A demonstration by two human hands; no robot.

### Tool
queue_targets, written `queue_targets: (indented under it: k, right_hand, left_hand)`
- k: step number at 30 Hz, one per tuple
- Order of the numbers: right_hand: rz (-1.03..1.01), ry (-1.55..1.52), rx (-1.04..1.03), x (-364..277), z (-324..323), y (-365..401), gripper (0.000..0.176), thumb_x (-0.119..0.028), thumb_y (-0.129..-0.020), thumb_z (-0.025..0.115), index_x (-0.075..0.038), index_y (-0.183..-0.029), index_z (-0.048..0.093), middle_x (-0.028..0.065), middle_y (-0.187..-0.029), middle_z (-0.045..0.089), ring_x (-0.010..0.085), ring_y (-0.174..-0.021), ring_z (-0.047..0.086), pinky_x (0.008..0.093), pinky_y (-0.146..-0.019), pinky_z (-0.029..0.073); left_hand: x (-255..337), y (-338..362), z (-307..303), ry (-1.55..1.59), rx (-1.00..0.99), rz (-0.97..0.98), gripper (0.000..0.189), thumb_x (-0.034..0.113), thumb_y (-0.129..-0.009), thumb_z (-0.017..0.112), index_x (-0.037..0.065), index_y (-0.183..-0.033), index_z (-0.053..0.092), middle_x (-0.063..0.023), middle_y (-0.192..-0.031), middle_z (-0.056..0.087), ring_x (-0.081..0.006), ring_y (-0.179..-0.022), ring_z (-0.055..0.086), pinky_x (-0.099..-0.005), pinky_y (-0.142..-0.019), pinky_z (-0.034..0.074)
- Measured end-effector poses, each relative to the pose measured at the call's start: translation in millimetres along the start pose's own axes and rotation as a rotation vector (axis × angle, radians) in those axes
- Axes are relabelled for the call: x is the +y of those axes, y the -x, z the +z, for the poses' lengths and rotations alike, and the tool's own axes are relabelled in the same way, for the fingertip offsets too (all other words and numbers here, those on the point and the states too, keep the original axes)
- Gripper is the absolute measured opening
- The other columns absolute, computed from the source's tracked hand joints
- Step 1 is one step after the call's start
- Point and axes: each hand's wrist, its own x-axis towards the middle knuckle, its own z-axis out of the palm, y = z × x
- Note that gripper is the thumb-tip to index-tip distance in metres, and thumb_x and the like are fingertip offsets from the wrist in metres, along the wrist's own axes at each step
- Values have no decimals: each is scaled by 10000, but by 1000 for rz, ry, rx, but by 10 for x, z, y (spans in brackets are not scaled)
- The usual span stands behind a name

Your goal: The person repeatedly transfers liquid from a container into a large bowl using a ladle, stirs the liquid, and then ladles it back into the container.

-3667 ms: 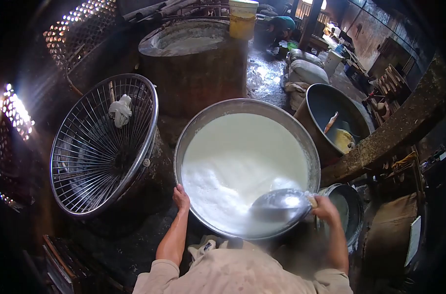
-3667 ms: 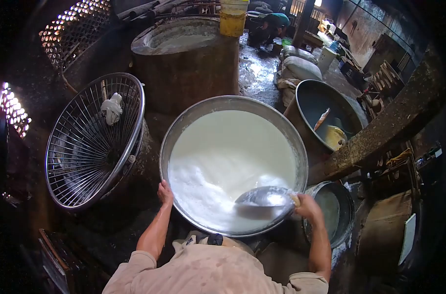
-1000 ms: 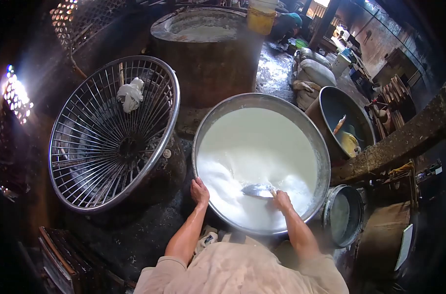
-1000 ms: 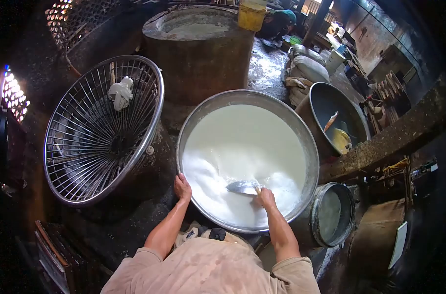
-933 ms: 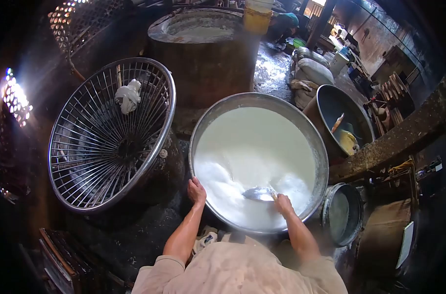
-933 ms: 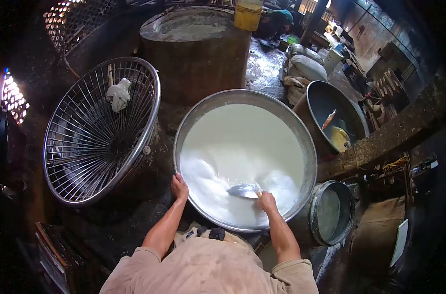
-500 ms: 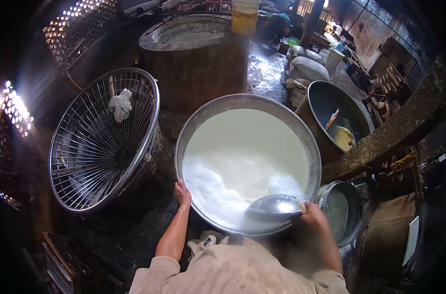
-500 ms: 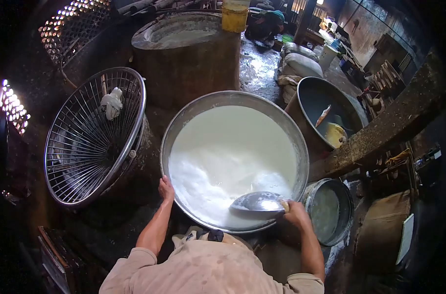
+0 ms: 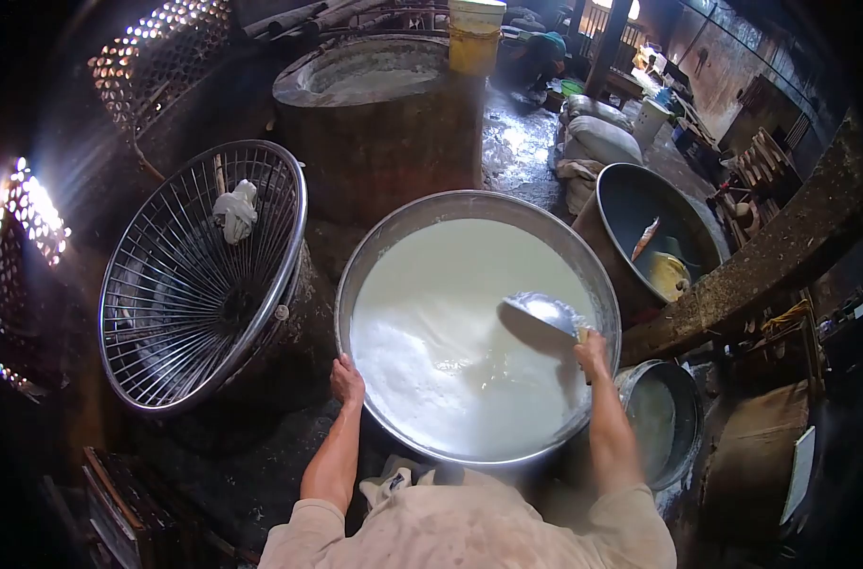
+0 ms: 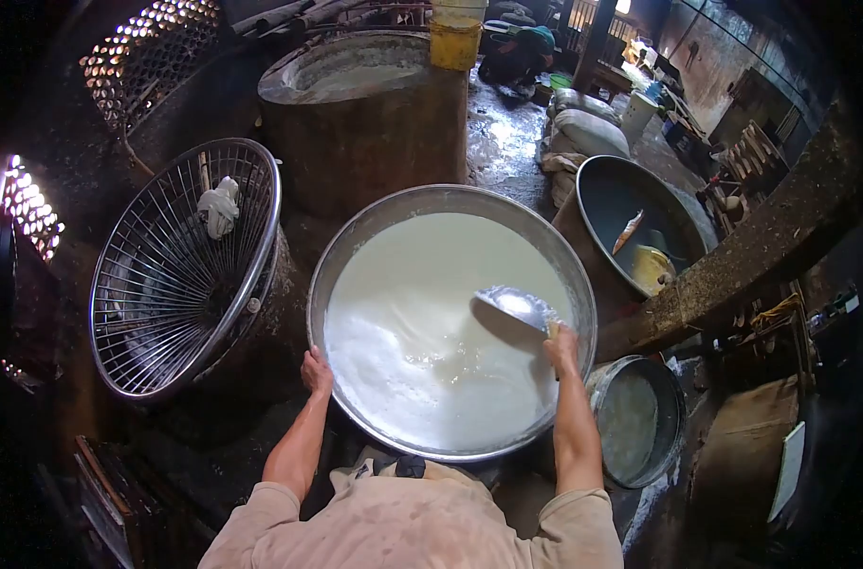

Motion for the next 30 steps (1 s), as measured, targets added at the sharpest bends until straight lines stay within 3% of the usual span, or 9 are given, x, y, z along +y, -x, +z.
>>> queue_targets:
  k: [7,9,19,30]
  right_hand:
    - [103,-109,-266,-161,461,390,173,-42,-620,483,19,-779,511,112,-550,515,183,-408,503,312,-342,405]
    - [133,-100,-305,-258,557,596,234,-51,-607,499,38,-823,519,165,-591,555,239,-452,554,336,-398,455]
    - [175,-186,-398,-810,1022,1557,255,-75,-603,541,28,-834,509,151,-642,566,214,-465,552,321,-394,462]
    - [200,-232,-543,-1433,900,2218,373,-91,-607,597,30,-939,480,132,-629,556,183,-480,553,310,-401,469]
  left_hand:
    - [-86,-36,83,86,19,50,422,356,-868,298,-13,-850,501,-236,-861,546,-398,-825,508,-469,-696,392]
    - [-57,-22,59,77,17,39,420,351,-868,301,-18,-838,500,-244,-842,545,-403,-811,509,-468,-689,391]
    - [-10,15,18,155,2,65,412,338,-868,311,-34,-835,486,-253,-835,537,-411,-811,502,-469,-694,386]
    - [-102,23,128,270,-14,63,359,297,-869,335,-40,-814,445,-248,-840,490,-400,-826,472,-453,-703,367]
